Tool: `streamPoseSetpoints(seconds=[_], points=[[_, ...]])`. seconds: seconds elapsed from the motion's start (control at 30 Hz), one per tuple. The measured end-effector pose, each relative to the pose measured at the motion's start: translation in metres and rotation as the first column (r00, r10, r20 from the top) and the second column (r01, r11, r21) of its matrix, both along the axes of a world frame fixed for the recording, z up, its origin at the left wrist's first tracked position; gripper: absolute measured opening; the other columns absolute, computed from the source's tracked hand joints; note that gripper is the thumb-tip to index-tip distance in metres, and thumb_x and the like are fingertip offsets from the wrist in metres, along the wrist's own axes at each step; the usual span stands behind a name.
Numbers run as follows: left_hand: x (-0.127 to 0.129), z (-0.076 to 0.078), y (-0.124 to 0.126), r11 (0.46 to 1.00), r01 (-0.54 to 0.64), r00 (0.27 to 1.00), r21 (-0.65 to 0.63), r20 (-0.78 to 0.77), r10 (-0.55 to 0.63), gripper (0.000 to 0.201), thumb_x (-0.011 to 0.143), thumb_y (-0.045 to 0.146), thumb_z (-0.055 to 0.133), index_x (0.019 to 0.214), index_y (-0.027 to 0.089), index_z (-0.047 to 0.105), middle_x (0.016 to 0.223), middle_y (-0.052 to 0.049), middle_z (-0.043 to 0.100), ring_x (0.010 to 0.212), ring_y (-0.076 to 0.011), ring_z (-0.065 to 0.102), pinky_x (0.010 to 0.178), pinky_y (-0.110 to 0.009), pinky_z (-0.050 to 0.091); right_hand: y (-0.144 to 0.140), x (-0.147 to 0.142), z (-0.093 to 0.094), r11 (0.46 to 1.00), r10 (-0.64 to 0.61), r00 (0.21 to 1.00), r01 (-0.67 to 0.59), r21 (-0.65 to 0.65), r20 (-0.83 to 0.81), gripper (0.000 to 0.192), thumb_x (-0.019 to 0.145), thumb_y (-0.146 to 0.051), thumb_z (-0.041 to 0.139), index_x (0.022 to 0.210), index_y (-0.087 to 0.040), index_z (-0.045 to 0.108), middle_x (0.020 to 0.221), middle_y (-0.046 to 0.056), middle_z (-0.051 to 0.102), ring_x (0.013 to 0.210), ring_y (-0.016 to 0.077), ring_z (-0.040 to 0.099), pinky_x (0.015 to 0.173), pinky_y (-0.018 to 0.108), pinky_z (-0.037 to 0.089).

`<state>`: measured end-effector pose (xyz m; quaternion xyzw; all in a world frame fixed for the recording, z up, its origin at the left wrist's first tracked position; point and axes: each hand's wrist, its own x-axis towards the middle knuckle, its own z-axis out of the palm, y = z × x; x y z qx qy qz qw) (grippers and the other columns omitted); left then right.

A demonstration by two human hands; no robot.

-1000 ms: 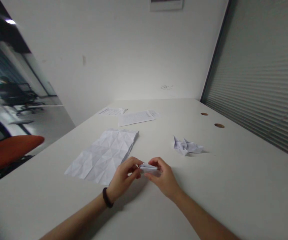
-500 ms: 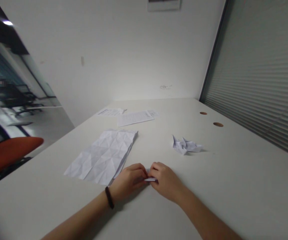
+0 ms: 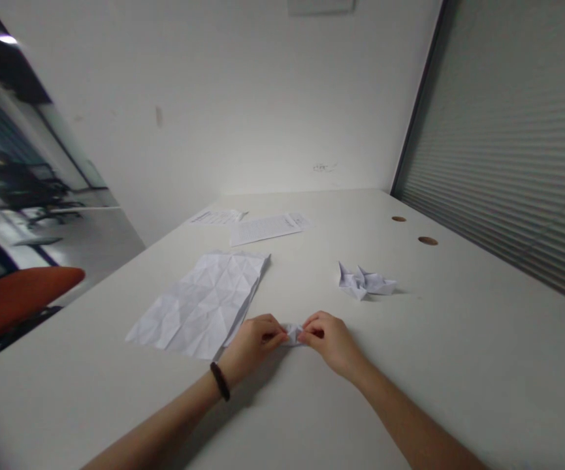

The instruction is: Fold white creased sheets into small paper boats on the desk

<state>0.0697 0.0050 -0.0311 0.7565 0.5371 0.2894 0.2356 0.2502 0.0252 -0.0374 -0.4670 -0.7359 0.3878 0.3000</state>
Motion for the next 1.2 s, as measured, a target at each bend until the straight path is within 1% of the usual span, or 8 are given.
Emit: streamPoseSetpoints(seconds=[0.17, 0.47, 0.63, 0.67, 0.83, 0.97, 1.07, 1.2], points=[[0.002, -0.001, 0.001, 0.994, -0.056, 0.991, -0.095, 0.117, 0.067, 0.015, 0.073, 0.021, 0.059, 0.084, 0.018, 0.069, 0.079, -0.002, 0.068, 0.07, -0.0143, 0.061, 0.067, -0.023, 0.045, 0.003, 0.002, -0.004, 1.0, -0.011, 1.0, 0.011, 0.0, -0.022, 0.015, 0.07, -0.023, 0.061, 0.058, -0.016, 0.064, 0.08, 0.005, 0.062, 0.067, 0.0144, 0.055, 0.062, 0.026, 0.041], [0.004, 0.0, 0.01, 0.995, -0.055, 0.997, -0.088, 0.046, 0.059, 0.007, 0.067, 0.017, 0.062, 0.061, 0.015, 0.065, 0.072, -0.003, 0.063, 0.068, -0.0149, 0.058, 0.062, -0.024, 0.043, 0.001, -0.002, -0.003, 0.997, -0.076, 0.996, 0.076, 0.001, 0.054, 0.008, 0.061, -0.016, 0.068, 0.059, -0.016, 0.06, 0.066, -0.001, 0.053, 0.058, 0.011, 0.048, 0.056, 0.024, 0.04], [0.005, -0.003, 0.011, 0.992, 0.005, 0.998, -0.127, 0.062, 0.003, 0.005, 0.067, 0.015, 0.061, 0.064, 0.015, 0.065, 0.074, -0.002, 0.066, 0.067, -0.0139, 0.058, 0.062, -0.023, 0.043, 0.001, -0.001, -0.005, 0.993, -0.069, 0.997, 0.066, -0.093, -0.021, 0.04, 0.061, -0.017, 0.069, 0.1, -0.013, 0.059, 0.07, -0.002, 0.054, 0.061, 0.0112, 0.051, 0.058, 0.024, 0.043], [0.005, -0.003, 0.01, 0.99, 0.02, 0.998, -0.14, 0.065, -0.011, 0.005, 0.067, 0.015, 0.061, 0.065, 0.015, 0.065, 0.073, -0.002, 0.066, 0.065, -0.0136, 0.058, 0.061, -0.022, 0.042, 0.001, -0.001, -0.004, 0.994, -0.057, 0.998, 0.055, -0.095, -0.019, 0.039, 0.064, -0.02, 0.067, 0.101, -0.013, 0.059, 0.072, -0.001, 0.055, 0.062, 0.0117, 0.051, 0.058, 0.024, 0.043], [0.01, -0.003, 0.003, 0.98, 0.079, 0.995, -0.184, 0.077, -0.065, 0.006, 0.068, 0.017, 0.06, 0.068, 0.015, 0.066, 0.07, -0.001, 0.067, 0.063, -0.0131, 0.059, 0.059, -0.021, 0.041, -0.001, 0.0, 0.003, 1.0, 0.021, 0.993, -0.02, -0.011, 0.115, 0.009, 0.07, -0.022, 0.061, 0.072, -0.015, 0.067, 0.074, 0.002, 0.054, 0.062, 0.0121, 0.05, 0.057, 0.025, 0.041], [0.011, -0.001, 0.001, 0.976, 0.093, 0.995, -0.199, 0.061, -0.082, 0.009, 0.07, 0.02, 0.06, 0.077, 0.016, 0.066, 0.073, -0.001, 0.067, 0.065, -0.0136, 0.058, 0.059, -0.021, 0.04, -0.004, -0.001, 0.004, 0.999, -0.003, 0.984, -0.004, 0.044, 0.177, 0.004, 0.065, -0.017, 0.066, 0.068, -0.016, 0.064, 0.072, 0.0, 0.054, 0.062, 0.0124, 0.049, 0.057, 0.025, 0.04], [0.01, 0.004, -0.002, 0.99, 0.056, 0.996, -0.133, -0.06, -0.065, 0.017, 0.071, 0.028, 0.062, 0.083, 0.016, 0.065, 0.078, -0.004, 0.065, 0.069, -0.0156, 0.056, 0.062, -0.024, 0.04, -0.006, 0.0, 0.004, 0.995, 0.022, 0.981, -0.04, 0.088, 0.193, 0.003, 0.069, -0.019, 0.065, 0.07, -0.016, 0.063, 0.073, 0.001, 0.055, 0.065, 0.0133, 0.051, 0.06, 0.026, 0.04], [0.007, 0.01, -0.007, 0.998, 0.035, 0.96, -0.054, -0.276, -0.049, 0.027, 0.075, 0.043, 0.059, 0.074, 0.016, 0.065, 0.076, -0.005, 0.063, 0.074, -0.019, 0.054, 0.065, -0.027, 0.038, -0.007, 0.001, 0.002, 0.99, 0.043, 0.982, -0.066, 0.124, 0.185, 0.007, 0.07, -0.021, 0.065, 0.074, -0.015, 0.063, 0.075, 0.002, 0.057, 0.07, 0.0145, 0.052, 0.064, 0.026, 0.041]])
